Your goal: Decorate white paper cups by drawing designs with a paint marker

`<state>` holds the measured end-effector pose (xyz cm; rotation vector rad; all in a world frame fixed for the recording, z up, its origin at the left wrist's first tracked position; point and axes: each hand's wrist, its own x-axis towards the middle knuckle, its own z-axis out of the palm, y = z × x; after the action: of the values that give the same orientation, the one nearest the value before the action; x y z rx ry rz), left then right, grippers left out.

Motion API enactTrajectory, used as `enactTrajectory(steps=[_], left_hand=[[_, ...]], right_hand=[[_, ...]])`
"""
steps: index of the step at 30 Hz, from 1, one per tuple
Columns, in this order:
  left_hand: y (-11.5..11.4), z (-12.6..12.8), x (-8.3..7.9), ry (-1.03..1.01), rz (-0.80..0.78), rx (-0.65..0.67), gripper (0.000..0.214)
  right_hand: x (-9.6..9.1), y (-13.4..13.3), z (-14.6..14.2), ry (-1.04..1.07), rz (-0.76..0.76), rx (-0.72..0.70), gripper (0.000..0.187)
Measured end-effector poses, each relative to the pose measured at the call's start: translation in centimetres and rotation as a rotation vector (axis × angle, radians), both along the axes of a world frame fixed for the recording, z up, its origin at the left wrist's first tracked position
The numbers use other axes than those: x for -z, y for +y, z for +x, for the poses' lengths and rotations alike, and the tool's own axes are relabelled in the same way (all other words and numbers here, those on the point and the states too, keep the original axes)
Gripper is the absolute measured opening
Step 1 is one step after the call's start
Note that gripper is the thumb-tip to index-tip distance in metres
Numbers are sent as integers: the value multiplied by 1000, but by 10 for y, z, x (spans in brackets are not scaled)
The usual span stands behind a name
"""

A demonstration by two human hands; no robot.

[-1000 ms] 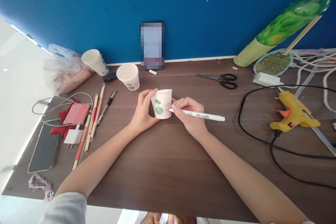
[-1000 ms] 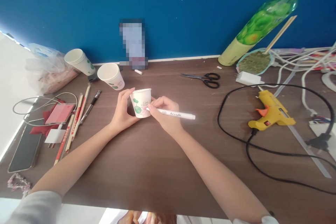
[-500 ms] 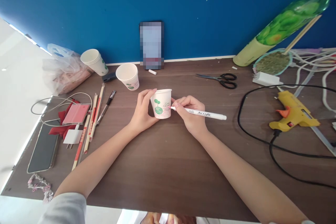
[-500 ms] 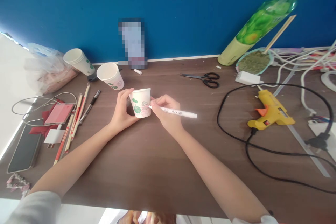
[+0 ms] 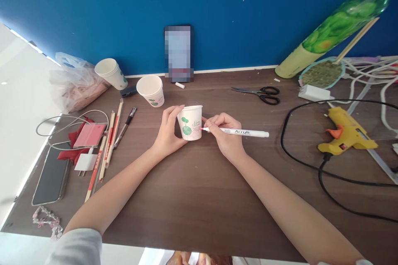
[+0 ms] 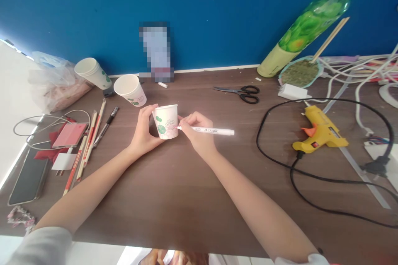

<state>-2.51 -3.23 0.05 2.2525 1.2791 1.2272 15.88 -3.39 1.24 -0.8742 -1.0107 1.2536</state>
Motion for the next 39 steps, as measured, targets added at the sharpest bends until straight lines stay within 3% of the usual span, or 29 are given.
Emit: enactTrajectory(steps=[6, 13, 39], left_hand=[[-2, -2, -3, 38, -175, 26, 92], [-3, 0, -6, 15, -255, 17, 91], [-3, -1, -4, -35, -276, 4, 92]], right_hand=[[5, 2, 2, 94, 19, -9, 26], [-6, -5, -3, -66, 56, 5, 33], [0, -2, -1, -67, 51, 48, 30]])
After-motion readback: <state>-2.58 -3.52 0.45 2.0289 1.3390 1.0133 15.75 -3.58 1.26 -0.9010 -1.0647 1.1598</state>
